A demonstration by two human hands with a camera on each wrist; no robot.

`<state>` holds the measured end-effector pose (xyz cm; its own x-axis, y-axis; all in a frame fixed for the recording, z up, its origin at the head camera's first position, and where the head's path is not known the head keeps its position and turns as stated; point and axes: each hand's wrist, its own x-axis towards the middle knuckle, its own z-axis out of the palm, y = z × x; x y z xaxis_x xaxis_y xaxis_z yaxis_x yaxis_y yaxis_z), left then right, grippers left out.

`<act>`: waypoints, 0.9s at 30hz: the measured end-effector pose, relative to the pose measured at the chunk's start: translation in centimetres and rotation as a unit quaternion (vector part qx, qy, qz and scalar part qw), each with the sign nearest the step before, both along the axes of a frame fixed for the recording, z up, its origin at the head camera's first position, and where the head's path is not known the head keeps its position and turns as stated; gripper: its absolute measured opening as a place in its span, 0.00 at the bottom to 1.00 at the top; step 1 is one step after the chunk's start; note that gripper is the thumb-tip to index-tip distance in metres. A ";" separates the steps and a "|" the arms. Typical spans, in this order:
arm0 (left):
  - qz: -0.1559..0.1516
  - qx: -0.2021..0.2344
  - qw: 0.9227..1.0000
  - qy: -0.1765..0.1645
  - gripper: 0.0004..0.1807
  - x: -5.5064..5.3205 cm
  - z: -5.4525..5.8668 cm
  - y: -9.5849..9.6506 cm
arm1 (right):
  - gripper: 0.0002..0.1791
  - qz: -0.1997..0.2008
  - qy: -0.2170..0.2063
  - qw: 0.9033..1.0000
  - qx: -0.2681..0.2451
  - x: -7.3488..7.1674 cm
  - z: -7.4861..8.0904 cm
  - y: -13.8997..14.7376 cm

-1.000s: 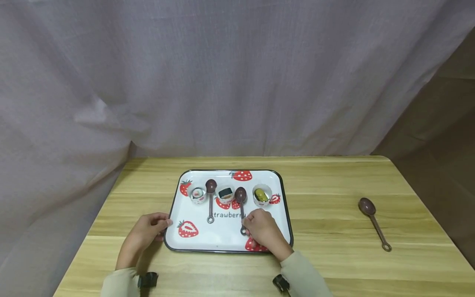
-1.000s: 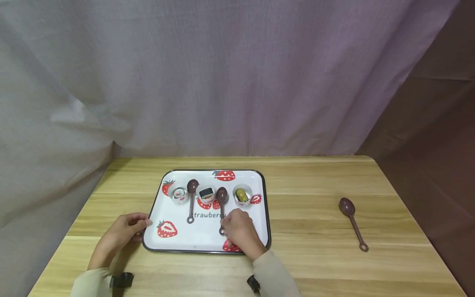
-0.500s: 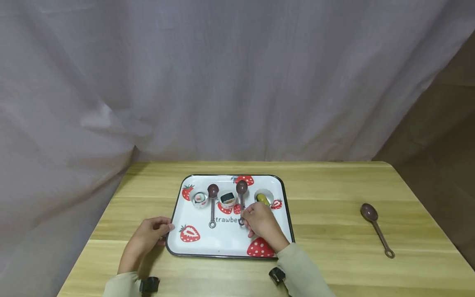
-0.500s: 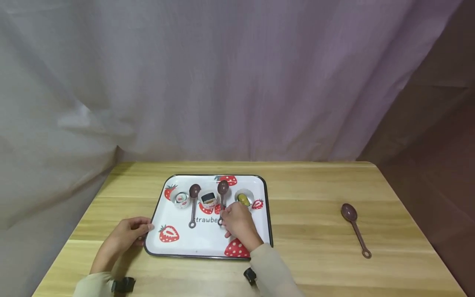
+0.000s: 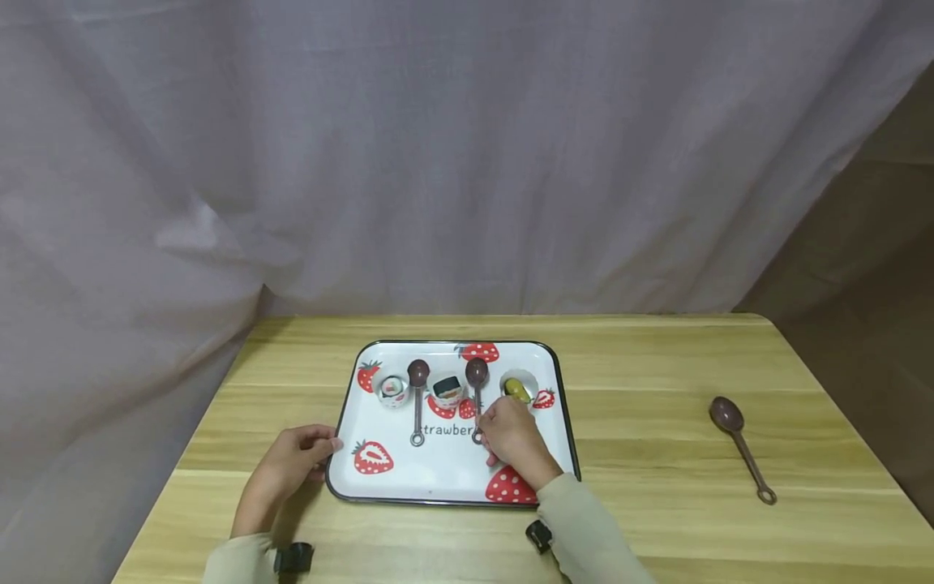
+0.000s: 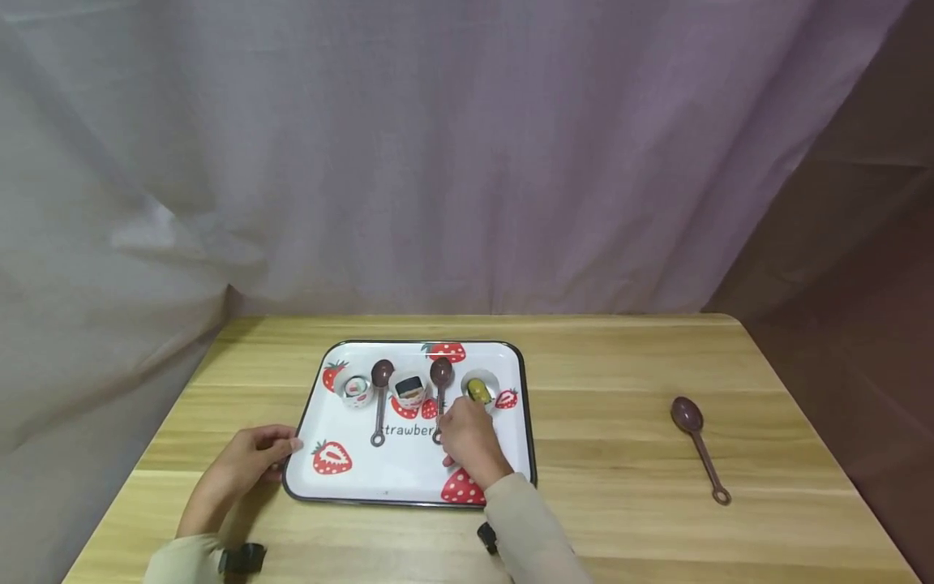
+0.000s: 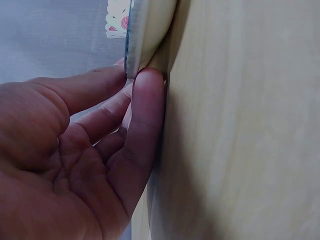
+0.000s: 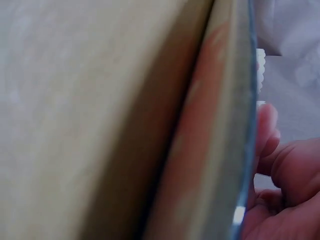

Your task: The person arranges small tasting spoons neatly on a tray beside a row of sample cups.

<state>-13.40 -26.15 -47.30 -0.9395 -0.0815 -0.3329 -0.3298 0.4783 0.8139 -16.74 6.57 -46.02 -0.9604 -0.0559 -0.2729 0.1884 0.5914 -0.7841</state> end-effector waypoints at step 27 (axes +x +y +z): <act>0.009 0.017 1.000 -0.007 0.21 0.0 0.0 0.0 | 0.14 0.012 -0.018 0.997 0.075 1.0 0.6 -0.7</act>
